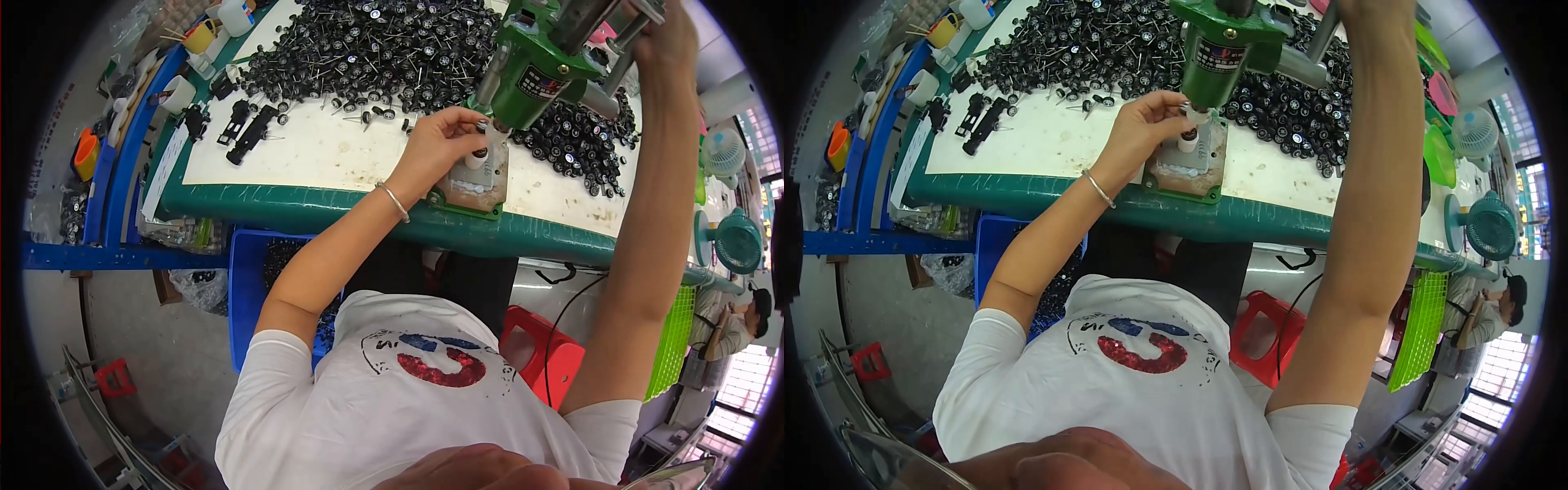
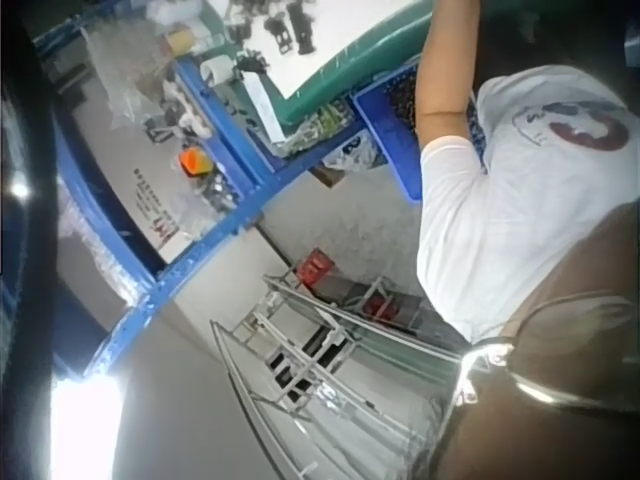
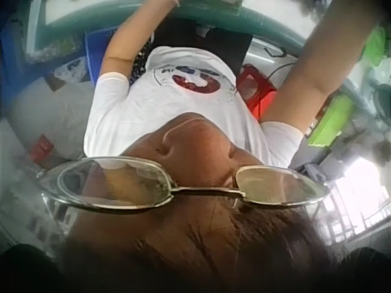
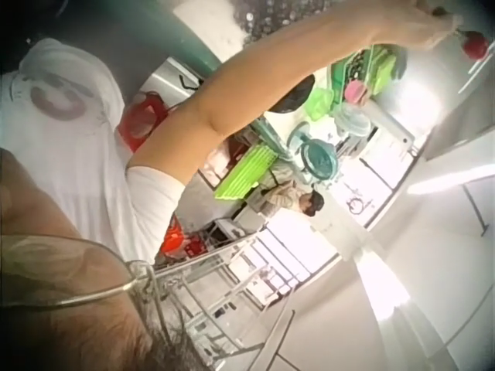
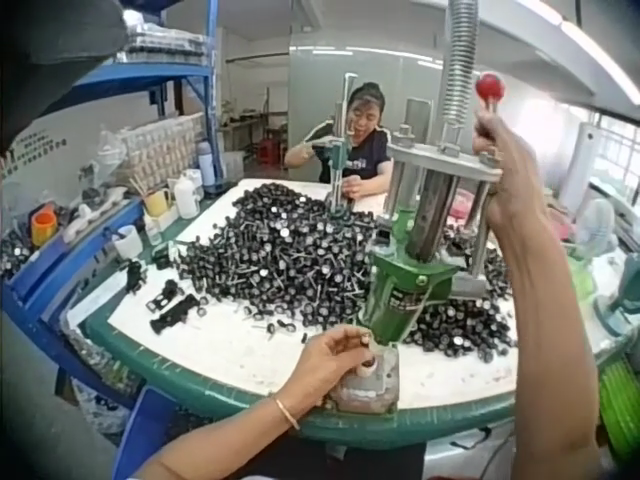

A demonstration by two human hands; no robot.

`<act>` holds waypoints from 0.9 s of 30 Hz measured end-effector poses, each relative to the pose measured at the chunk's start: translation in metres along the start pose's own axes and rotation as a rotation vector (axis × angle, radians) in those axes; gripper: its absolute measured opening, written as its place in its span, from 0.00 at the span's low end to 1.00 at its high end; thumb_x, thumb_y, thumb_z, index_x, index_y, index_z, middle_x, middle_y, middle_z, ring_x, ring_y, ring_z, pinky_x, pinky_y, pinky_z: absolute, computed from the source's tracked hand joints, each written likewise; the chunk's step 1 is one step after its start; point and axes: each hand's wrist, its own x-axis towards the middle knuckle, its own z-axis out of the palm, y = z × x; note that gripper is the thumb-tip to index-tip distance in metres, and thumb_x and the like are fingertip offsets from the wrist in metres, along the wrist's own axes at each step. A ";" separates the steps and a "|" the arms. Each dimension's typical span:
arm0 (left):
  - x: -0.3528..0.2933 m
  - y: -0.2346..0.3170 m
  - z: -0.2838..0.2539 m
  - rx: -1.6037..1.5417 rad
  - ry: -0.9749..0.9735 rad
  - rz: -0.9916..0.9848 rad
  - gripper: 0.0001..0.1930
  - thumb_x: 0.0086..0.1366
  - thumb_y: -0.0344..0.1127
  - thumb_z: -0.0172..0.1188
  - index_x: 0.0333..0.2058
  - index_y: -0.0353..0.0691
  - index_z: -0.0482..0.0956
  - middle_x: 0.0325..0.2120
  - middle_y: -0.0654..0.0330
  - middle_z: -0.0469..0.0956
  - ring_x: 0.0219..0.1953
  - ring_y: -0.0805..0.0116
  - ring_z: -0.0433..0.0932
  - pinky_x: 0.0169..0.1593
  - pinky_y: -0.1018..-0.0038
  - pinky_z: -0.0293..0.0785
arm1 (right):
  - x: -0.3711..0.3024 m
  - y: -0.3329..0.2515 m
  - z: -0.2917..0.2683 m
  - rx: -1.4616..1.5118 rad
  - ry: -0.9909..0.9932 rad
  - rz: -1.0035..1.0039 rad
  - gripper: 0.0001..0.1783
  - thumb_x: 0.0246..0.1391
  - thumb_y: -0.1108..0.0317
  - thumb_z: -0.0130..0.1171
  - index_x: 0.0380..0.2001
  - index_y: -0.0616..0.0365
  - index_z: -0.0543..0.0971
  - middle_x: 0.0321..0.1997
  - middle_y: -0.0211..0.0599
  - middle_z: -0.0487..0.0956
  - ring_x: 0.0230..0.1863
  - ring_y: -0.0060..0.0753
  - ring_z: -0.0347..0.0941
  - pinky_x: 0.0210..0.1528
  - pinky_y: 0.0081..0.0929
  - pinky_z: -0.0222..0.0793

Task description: The person assembles small plastic parts using a manual press machine.

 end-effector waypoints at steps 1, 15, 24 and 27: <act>0.003 -0.002 -0.005 -0.001 -0.002 0.002 0.12 0.55 0.24 0.60 0.40 0.34 0.78 0.28 0.64 0.76 0.32 0.77 0.75 0.38 0.80 0.73 | 0.002 0.002 -0.004 -0.248 0.113 -0.202 0.12 0.58 0.57 0.58 0.28 0.52 0.71 0.16 0.15 0.62 0.14 0.11 0.54 0.14 0.12 0.49; 0.008 -0.022 -0.084 0.945 0.101 0.161 0.09 0.51 0.32 0.67 0.32 0.40 0.82 0.26 0.60 0.74 0.23 0.68 0.72 0.31 0.73 0.70 | -0.092 0.038 -0.146 -1.582 0.931 -0.732 0.13 0.57 0.60 0.57 0.39 0.57 0.80 0.27 0.26 0.76 0.22 0.17 0.69 0.26 0.17 0.65; 0.022 -0.001 -0.091 0.172 0.189 0.079 0.08 0.55 0.29 0.66 0.35 0.36 0.81 0.39 0.59 0.81 0.33 0.77 0.77 0.37 0.83 0.70 | -0.116 0.082 -0.212 -2.602 0.779 -0.337 0.12 0.49 0.63 0.62 0.39 0.49 0.78 0.38 0.32 0.74 0.37 0.38 0.74 0.39 0.34 0.70; 0.018 0.012 -0.087 -0.128 0.100 -0.070 0.09 0.58 0.28 0.62 0.38 0.34 0.79 0.40 0.56 0.80 0.39 0.72 0.79 0.41 0.81 0.73 | -0.110 0.086 -0.225 -2.827 0.700 -0.413 0.14 0.47 0.63 0.63 0.39 0.49 0.78 0.36 0.31 0.73 0.39 0.36 0.72 0.40 0.34 0.67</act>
